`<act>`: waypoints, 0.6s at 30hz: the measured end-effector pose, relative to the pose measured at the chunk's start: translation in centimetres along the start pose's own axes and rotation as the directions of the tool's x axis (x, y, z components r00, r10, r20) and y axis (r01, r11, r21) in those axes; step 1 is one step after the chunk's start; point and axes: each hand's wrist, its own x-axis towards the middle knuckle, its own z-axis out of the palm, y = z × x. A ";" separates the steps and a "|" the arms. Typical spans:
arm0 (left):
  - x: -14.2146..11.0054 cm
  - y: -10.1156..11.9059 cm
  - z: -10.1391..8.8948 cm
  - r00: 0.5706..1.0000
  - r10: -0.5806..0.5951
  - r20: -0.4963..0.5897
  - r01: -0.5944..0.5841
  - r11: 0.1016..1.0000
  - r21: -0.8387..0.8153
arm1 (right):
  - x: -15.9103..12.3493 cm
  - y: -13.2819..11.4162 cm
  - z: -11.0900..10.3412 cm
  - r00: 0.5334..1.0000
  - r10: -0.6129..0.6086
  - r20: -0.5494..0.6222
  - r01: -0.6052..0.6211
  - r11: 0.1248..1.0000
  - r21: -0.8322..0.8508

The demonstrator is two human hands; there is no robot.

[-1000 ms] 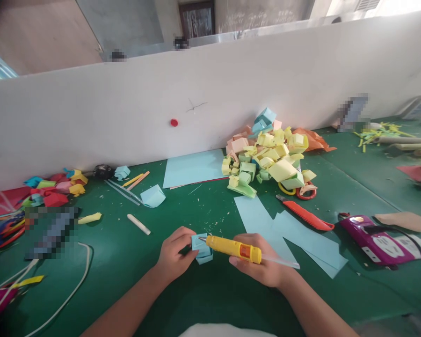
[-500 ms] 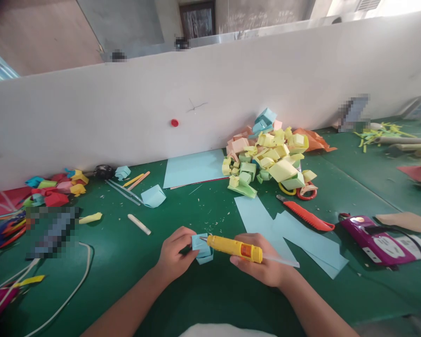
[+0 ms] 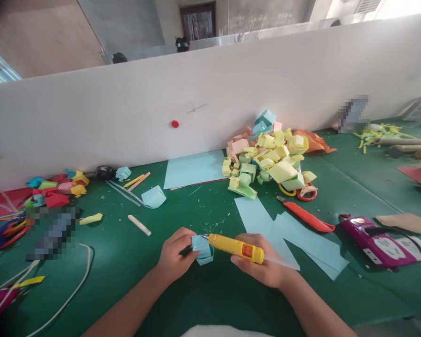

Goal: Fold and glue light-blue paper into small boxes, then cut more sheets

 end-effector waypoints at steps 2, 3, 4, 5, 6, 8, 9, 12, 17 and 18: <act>0.0 0.0 0.0 1.000 0.003 0.002 -0.003 1.000 -0.003 | 0.0 0.0 0.0 1.000 -0.007 0.001 0.007 1.000 0.000; 0.1 0.0 0.0 1.000 0.004 0.002 -0.004 1.000 -0.005 | 0.0 -0.1 0.0 1.000 -0.013 0.005 0.013 1.000 0.002; 0.1 0.0 0.0 1.000 0.004 0.003 -0.004 1.000 -0.006 | 0.0 -0.1 0.0 1.000 -0.022 0.010 0.022 1.000 0.005; 0.1 0.0 0.0 1.000 0.004 0.003 -0.004 1.000 -0.006 | 0.0 -0.1 0.0 0.999 -0.029 0.017 0.029 1.000 0.011; 0.1 0.0 0.0 1.000 0.003 0.004 -0.003 1.000 -0.006 | 0.0 -0.1 0.0 0.999 -0.034 0.025 0.034 0.999 0.018; 0.0 0.0 0.0 1.000 0.003 0.003 -0.003 1.000 -0.005 | 0.0 -0.2 0.0 0.999 -0.035 0.034 0.034 0.999 0.029; 0.0 0.0 0.0 1.000 0.004 0.003 -0.004 1.000 -0.005 | 0.0 -0.2 0.0 0.999 -0.034 0.036 0.033 0.999 0.030; -0.1 -0.1 0.1 1.000 0.004 0.001 -0.004 1.000 -0.005 | 0.0 -0.4 -0.1 0.999 -0.040 0.036 0.039 0.999 0.028; -0.2 -0.2 0.1 1.000 0.004 -0.001 -0.004 1.000 -0.010 | 0.1 -0.5 0.0 0.998 -0.045 0.046 0.044 0.999 0.023; -0.2 -0.2 0.1 1.000 0.004 -0.002 -0.004 1.000 -0.011 | 0.1 -0.4 0.0 0.998 -0.041 0.050 0.040 0.999 0.015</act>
